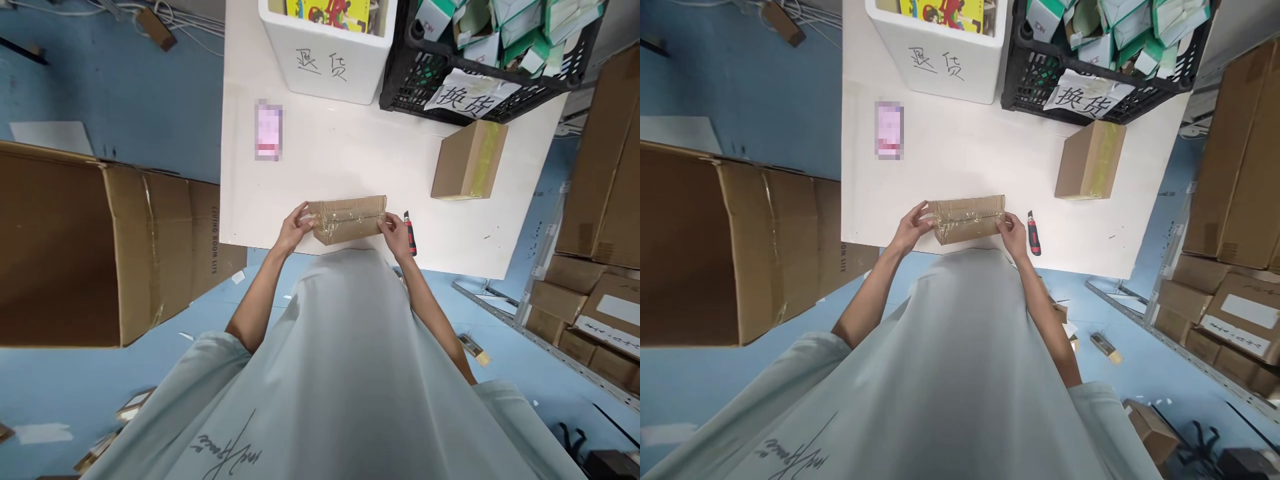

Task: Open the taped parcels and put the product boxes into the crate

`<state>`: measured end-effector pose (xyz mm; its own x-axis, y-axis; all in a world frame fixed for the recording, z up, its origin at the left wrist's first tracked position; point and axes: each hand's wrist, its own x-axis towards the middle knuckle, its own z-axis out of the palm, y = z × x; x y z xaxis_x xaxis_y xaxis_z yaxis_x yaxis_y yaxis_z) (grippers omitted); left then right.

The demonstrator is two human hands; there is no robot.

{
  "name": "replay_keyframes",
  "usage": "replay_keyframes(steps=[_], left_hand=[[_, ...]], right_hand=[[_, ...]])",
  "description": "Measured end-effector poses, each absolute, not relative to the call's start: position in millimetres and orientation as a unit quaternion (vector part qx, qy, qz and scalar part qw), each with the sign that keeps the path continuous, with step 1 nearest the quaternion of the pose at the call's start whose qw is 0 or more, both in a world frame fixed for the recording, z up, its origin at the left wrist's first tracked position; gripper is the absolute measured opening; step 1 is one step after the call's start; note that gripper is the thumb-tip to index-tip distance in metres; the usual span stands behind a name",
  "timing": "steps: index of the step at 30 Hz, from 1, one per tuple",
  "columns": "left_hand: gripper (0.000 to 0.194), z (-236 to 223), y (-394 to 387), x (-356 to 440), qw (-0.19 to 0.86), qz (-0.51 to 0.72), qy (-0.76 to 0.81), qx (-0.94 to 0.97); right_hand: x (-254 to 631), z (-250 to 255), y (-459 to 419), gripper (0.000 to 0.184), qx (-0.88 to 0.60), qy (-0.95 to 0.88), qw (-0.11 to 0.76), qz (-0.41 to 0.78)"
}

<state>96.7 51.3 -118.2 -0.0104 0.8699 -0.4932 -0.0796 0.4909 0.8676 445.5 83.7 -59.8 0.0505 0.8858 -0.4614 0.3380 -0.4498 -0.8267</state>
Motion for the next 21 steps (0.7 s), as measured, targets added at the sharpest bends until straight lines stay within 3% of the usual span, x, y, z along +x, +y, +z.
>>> replay_keyframes(steps=[5, 9, 12, 16, 19, 21], left_hand=[[0.085, -142, 61, 134, 0.674, 0.354, 0.581, 0.286], [0.080, -141, 70, 132, 0.640, 0.318, 0.624, 0.316], [0.079, -117, 75, 117, 0.606, 0.332, 0.623, 0.368], [0.068, -68, 83, 109, 0.608, 0.344, 0.561, 0.445], [0.053, -51, 90, 112, 0.591, 0.328, 0.540, 0.502], [0.041, -53, 95, 113, 0.581, 0.324, 0.544, 0.511]], right_hand=[[453, -53, 68, 0.073, -0.718, -0.492, 0.245, 0.427], [477, -65, 65, 0.062, -0.736, -0.527, 0.225, 0.362], [498, -81, 64, 0.056, -0.805, -0.492, 0.155, 0.292], [512, -96, 59, 0.070, -0.861, -0.426, 0.000, 0.278], [514, -101, 55, 0.066, -0.869, -0.409, -0.013, 0.278], [514, -101, 54, 0.061, -0.863, -0.406, 0.025, 0.298]])
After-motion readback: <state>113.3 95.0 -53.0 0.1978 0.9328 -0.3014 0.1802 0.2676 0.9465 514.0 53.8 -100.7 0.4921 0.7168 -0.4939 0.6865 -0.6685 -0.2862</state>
